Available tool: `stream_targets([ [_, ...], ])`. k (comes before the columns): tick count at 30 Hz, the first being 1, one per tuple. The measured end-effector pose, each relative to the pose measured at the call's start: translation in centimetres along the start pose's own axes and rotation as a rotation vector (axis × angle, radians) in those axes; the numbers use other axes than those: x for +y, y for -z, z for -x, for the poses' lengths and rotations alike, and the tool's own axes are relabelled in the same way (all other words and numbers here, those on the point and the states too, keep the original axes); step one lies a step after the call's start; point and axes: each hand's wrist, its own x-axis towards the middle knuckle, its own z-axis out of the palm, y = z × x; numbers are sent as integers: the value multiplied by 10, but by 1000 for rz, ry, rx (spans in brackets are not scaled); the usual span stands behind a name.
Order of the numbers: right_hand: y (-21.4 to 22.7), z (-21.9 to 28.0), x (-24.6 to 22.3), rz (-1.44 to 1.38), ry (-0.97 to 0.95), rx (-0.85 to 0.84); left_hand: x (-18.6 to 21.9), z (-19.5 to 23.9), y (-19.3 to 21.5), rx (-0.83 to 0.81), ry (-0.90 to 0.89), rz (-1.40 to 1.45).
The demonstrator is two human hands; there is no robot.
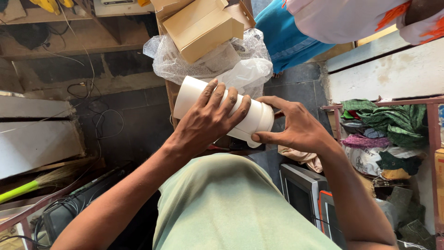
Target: The person opens a cardboard box and removes a white cylindrical device wrapped in protective material. They unwrap the device, inspect it, and then open a small accessory box to retrieve a power cable and a manual. The person places the cable and manual on the table and continues to handle the device.
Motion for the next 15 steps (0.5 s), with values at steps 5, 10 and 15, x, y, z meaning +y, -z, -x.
stream_targets([
  [5, -2, 3, -4, 11, -72, 70, 3, 4, -6, 39, 10, 43],
  [10, -5, 9, -3, -47, 64, 155, 1, 9, -8, 78, -2, 61],
  [15, -8, 12, 0, -135, -56, 127, 2, 9, -6, 61, 39, 215],
])
